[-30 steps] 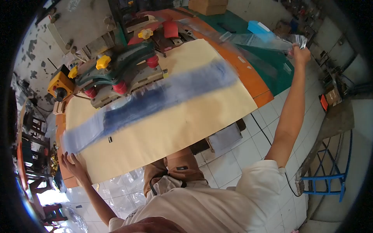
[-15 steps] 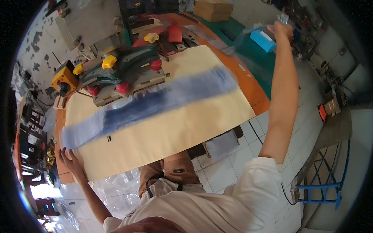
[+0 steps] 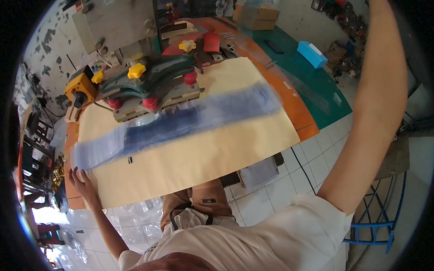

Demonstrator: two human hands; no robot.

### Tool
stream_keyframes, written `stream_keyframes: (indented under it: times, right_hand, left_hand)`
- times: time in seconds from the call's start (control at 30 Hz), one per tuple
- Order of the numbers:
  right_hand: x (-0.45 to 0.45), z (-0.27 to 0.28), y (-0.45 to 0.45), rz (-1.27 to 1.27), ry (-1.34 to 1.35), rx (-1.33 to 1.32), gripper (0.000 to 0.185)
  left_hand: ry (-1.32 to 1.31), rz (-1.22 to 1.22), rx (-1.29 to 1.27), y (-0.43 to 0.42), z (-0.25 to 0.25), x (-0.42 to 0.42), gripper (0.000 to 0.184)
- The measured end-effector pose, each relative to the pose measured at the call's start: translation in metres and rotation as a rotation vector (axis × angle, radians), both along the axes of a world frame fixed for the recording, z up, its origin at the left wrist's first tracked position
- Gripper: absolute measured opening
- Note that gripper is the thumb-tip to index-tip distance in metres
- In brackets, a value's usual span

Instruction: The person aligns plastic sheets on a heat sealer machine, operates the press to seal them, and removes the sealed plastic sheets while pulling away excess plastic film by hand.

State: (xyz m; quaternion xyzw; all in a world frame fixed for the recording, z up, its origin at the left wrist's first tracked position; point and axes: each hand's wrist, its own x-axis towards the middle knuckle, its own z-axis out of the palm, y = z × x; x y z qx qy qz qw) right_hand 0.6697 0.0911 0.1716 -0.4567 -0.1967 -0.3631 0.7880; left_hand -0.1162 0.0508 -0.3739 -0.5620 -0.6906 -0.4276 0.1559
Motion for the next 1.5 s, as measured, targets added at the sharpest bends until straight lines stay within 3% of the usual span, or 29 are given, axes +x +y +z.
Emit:
stream_keyframes:
  times: [0.37, 0.47, 0.53, 0.63, 0.7, 0.77, 0.83, 0.9, 0.97, 1.0, 1.07, 1.23, 1.3, 1.33, 1.4, 1.5]
  right_hand:
    - [0.048, 0.001, -0.169, 0.007, -0.139, -0.127, 0.030]
    - [0.057, -0.009, -0.232, -0.006, -0.144, -0.184, 0.031]
    - [0.061, -0.018, -0.280, -0.028, -0.134, -0.217, 0.031]
    - [0.063, -0.028, -0.349, -0.067, -0.116, -0.264, 0.031]
    - [0.060, -0.036, -0.396, -0.097, -0.098, -0.292, 0.031]
    - [0.058, -0.044, -0.440, -0.126, -0.077, -0.310, 0.032]
    - [0.053, -0.052, -0.481, -0.154, -0.055, -0.330, 0.032]
    - [0.050, -0.062, -0.516, -0.179, -0.034, -0.350, 0.032]
    - [0.051, -0.070, -0.548, -0.195, -0.014, -0.367, 0.033]
    - [0.052, -0.074, -0.563, -0.203, -0.006, -0.381, 0.033]
    - [0.053, -0.082, -0.585, -0.216, 0.009, -0.390, 0.033]
    - [0.060, -0.092, -0.612, -0.206, 0.028, -0.431, 0.034]
    - [0.067, -0.087, -0.611, -0.195, 0.031, -0.449, 0.034]
    - [0.069, -0.082, -0.607, -0.186, 0.028, -0.455, 0.034]
    - [0.076, -0.072, -0.593, -0.150, 0.027, -0.467, 0.035]
    - [0.090, -0.051, -0.561, -0.081, 0.019, -0.483, 0.035]
  left_hand:
    - [-0.062, 0.012, 0.105, -0.004, 0.004, 0.003, 0.033]
    - [0.128, 0.113, 0.185, -0.021, 0.023, 0.028, 0.031]
    - [0.206, -0.001, 0.299, -0.033, 0.035, 0.058, 0.028]
    - [0.098, -0.258, 0.322, -0.059, 0.040, 0.128, 0.025]
    - [-0.207, -0.682, 0.312, -0.071, 0.028, 0.178, 0.023]
    - [-0.473, -1.173, 0.096, -0.083, 0.036, 0.225, 0.027]
    - [-0.588, -1.456, -0.124, -0.090, 0.046, 0.273, 0.031]
    - [-0.693, -1.737, -0.593, -0.094, 0.045, 0.309, 0.042]
    - [-0.740, -1.761, -0.986, -0.096, 0.032, 0.337, 0.055]
    - [-0.740, -1.762, -0.983, -0.098, 0.023, 0.349, 0.055]
    - [-0.909, -1.647, -1.293, -0.103, 0.005, 0.371, 0.068]
    - [-1.301, -1.573, -1.374, -0.109, -0.038, 0.417, 0.070]
    - [-1.766, -1.828, -1.247, -0.111, -0.035, 0.421, 0.059]
    - [-1.778, -1.815, -1.233, -0.115, -0.037, 0.420, 0.059]
    - [-2.115, -1.872, -1.175, -0.120, -0.042, 0.415, 0.050]
    - [-2.195, -1.674, -1.164, -0.127, -0.032, 0.392, 0.041]
